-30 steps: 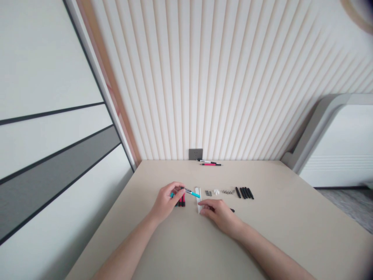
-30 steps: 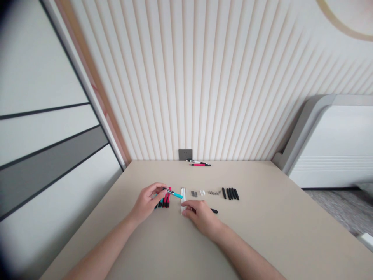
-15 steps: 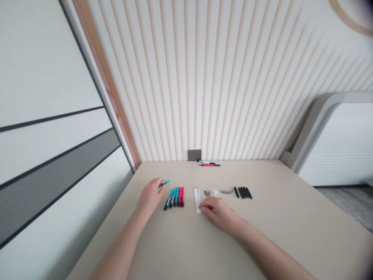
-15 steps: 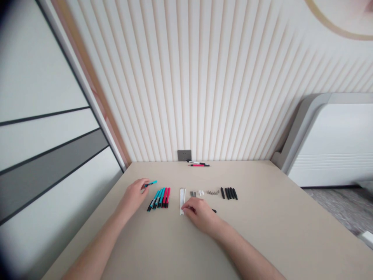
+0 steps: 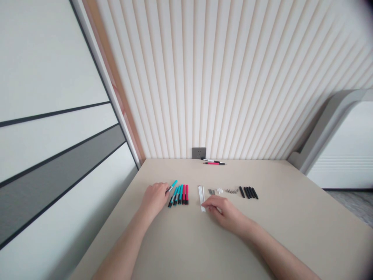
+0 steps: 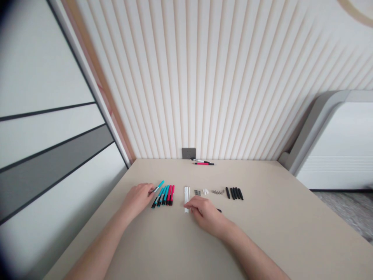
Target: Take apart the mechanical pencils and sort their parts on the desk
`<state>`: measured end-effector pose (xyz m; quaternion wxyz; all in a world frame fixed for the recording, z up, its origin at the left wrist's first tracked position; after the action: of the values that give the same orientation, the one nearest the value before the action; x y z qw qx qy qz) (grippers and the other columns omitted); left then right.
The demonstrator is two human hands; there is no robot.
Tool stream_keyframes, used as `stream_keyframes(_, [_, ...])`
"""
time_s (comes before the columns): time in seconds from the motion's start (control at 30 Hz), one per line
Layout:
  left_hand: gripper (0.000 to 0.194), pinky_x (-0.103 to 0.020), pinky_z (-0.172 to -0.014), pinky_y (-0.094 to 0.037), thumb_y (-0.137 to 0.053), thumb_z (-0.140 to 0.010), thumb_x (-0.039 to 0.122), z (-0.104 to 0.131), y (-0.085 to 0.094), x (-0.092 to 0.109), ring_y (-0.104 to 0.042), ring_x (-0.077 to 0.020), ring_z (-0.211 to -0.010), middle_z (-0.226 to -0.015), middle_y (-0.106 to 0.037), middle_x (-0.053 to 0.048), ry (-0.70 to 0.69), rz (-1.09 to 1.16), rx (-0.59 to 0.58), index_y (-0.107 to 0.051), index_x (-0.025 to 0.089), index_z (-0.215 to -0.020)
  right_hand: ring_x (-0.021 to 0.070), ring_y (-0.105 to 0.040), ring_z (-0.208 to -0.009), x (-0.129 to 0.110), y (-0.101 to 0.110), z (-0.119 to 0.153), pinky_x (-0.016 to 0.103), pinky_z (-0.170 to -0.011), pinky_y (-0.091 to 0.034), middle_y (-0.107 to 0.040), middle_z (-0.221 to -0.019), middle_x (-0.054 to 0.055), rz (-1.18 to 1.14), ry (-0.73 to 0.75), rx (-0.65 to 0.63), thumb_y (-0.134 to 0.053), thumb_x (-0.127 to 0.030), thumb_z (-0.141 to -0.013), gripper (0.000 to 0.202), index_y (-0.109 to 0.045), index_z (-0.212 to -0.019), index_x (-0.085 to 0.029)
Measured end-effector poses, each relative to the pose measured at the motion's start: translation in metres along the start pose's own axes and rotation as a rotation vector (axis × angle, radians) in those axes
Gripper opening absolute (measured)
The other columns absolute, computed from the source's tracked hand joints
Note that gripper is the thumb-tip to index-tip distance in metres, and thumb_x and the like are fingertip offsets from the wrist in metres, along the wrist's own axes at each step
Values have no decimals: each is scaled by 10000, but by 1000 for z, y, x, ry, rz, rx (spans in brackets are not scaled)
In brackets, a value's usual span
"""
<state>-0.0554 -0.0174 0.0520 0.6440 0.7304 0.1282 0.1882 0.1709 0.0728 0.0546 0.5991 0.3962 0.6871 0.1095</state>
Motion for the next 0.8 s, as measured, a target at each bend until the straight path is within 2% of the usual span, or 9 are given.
stream_keyframes(0.17, [193,-303,-684,-410,-546,-846,270,5,3,6,-666,-265,-792,-810,-725,-106,-1,20,-45,-707,212,-756,173,-659,-883,10,0,0,286,-831,-495,-716,-1006,59,-54,-86,5,-451,-228,-929,311,-620,-1189,-205])
stream_keyframes(0.3, [209,-300,-645,-401,-592,-810,329,11,10,12,-657,-266,-705,-712,-703,-88,-6,125,-99,-703,221,-670,172,-670,-800,16,2,-1,281,-776,-502,-734,-897,35,-55,-147,10,-501,-306,-922,267,-651,-1122,-214])
stream_keyframes(0.4, [171,-274,-660,-408,-625,-779,364,15,18,13,-652,-242,-725,-751,-701,-49,-51,267,-107,-729,257,-863,171,-667,-788,16,5,0,271,-757,-498,-736,-870,28,-36,-172,7,-540,-340,-907,225,-681,-1034,-220])
stream_keyframes(0.47, [366,-267,-681,-419,-674,-729,375,16,16,12,-651,-244,-783,-847,-703,-39,-110,357,-153,-689,290,-1084,167,-654,-774,17,9,1,262,-737,-491,-729,-848,19,-3,-180,16,-558,-351,-900,193,-693,-958,-227])
stream_keyframes(0.53, [552,-281,-724,-439,-725,-661,356,18,7,9,-644,-267,-855,-934,-696,-56,-131,399,-237,-641,285,-1201,163,-638,-762,16,11,1,258,-722,-478,-721,-831,11,42,-174,18,-566,-356,-900,181,-699,-899,-233])
stream_keyframes(0.63, [611,-312,-817,-442,-718,-651,296,18,-6,5,-621,-283,-952,-1025,-680,-87,-144,410,-292,-614,244,-1252,161,-631,-775,15,11,0,259,-731,-460,-720,-849,11,82,-146,7,-560,-344,-908,184,-703,-881,-232])
stream_keyframes(0.8, [423,-311,-783,-435,-655,-730,271,15,-8,12,-623,-273,-888,-952,-678,-74,-191,346,-266,-662,246,-1152,161,-632,-804,13,10,0,256,-752,-450,-719,-870,10,92,-111,-3,-560,-317,-917,167,-701,-890,-232])
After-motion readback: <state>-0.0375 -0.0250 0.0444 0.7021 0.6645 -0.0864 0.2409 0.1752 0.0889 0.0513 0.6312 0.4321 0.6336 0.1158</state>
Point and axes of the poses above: each hand's wrist, its own z-axis away from the middle knuckle, its own y-axis out of the back of the hand, x = y × z, the point moved 8 cm from there along -z, towards the middle knuckle
